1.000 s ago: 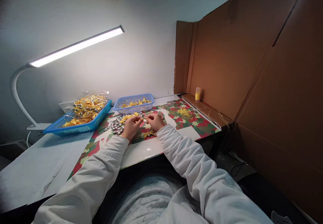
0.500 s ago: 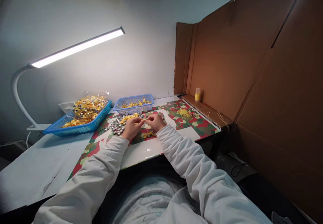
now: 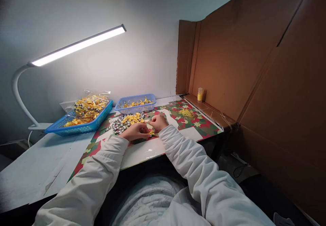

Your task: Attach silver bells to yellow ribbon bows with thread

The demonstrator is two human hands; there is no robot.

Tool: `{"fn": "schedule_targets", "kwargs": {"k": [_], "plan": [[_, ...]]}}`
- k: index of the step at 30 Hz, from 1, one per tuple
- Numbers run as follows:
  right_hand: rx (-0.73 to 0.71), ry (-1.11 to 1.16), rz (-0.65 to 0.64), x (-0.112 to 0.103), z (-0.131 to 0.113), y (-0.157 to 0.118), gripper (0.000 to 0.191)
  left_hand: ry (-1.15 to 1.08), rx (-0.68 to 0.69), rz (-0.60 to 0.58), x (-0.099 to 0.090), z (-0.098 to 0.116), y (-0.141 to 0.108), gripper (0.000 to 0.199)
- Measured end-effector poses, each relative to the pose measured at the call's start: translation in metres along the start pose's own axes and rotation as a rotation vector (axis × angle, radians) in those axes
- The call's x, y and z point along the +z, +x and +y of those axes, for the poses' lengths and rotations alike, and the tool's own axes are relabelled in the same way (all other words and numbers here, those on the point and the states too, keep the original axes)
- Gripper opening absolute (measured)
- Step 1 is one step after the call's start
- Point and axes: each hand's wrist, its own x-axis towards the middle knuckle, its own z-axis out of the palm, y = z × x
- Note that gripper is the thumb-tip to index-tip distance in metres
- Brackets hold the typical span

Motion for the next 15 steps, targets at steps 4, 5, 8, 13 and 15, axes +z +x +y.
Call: {"fn": "schedule_targets", "kwargs": {"k": [4, 5, 8, 13, 15], "plan": [[0.047, 0.077, -0.036, -0.001, -0.002, 0.0, 0.019, -0.095, 0.013, -0.014, 0.003, 0.001, 0.001, 0.028], [0.054, 0.103, -0.05, -0.002, -0.003, 0.0, 0.018, -0.131, 0.01, -0.021, 0.003, 0.001, 0.002, 0.029], [0.016, 0.198, -0.092, -0.007, -0.006, 0.0, 0.015, -0.256, -0.048, -0.016, 0.003, -0.002, 0.003, 0.032], [-0.063, 0.309, -0.136, -0.014, -0.007, 0.0, 0.01, -0.448, -0.175, 0.122, 0.004, -0.012, 0.006, 0.038], [-0.078, 0.29, -0.165, -0.015, -0.007, 0.0, 0.009, -0.487, -0.207, 0.167, 0.005, -0.012, 0.006, 0.039]]}}
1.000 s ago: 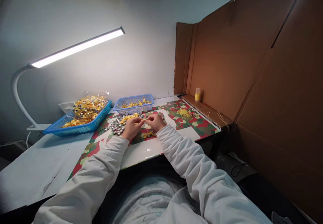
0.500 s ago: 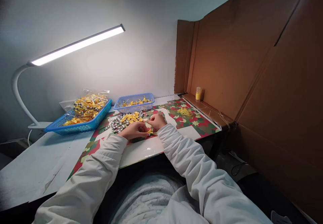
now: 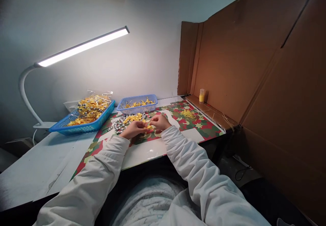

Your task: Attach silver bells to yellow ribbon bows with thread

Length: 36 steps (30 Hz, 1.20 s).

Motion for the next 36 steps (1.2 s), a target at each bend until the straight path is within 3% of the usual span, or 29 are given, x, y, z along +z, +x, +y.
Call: {"fn": "schedule_targets", "kwargs": {"k": [4, 12, 22, 36], "plan": [[0.05, -0.067, -0.043, 0.0001, -0.0014, -0.0028, 0.009, -0.095, -0.019, -0.005, 0.002, 0.0025, -0.0015, 0.037], [0.155, -0.034, -0.004, 0.005, -0.0031, -0.0075, 0.011, -0.213, 0.025, 0.067, 0.004, 0.0001, 0.0005, 0.046], [0.012, -0.152, 0.068, 0.0057, -0.0011, -0.007, 0.009, -0.148, 0.078, 0.166, 0.0046, -0.0057, 0.0032, 0.041], [-0.072, -0.256, 0.059, 0.0086, 0.0013, -0.0065, 0.01, -0.214, 0.051, 0.151, 0.0057, -0.005, 0.0038, 0.041]]}}
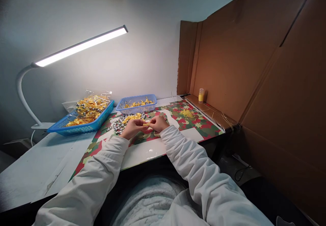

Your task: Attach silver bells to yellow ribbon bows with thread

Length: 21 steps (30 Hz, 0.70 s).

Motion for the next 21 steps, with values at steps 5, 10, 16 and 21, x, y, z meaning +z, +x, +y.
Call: {"fn": "schedule_targets", "kwargs": {"k": [5, 10, 16, 21], "plan": [[-0.007, -0.08, 0.005, -0.0002, -0.0007, 0.0012, 0.008, -0.042, -0.022, 0.009, 0.0014, 0.0061, -0.0027, 0.044], [-0.049, -0.116, 0.013, 0.0003, -0.0024, 0.0013, 0.01, 0.002, 0.007, 0.008, 0.0021, 0.0087, -0.0047, 0.039], [0.013, -0.012, 0.1, 0.003, -0.0017, -0.0001, 0.027, -0.03, -0.017, 0.096, 0.001, 0.0066, -0.0026, 0.033], [-0.07, 0.115, -0.051, 0.0033, -0.0018, 0.0008, 0.02, -0.116, -0.146, 0.075, 0.0008, 0.0103, -0.0036, 0.031]]}}
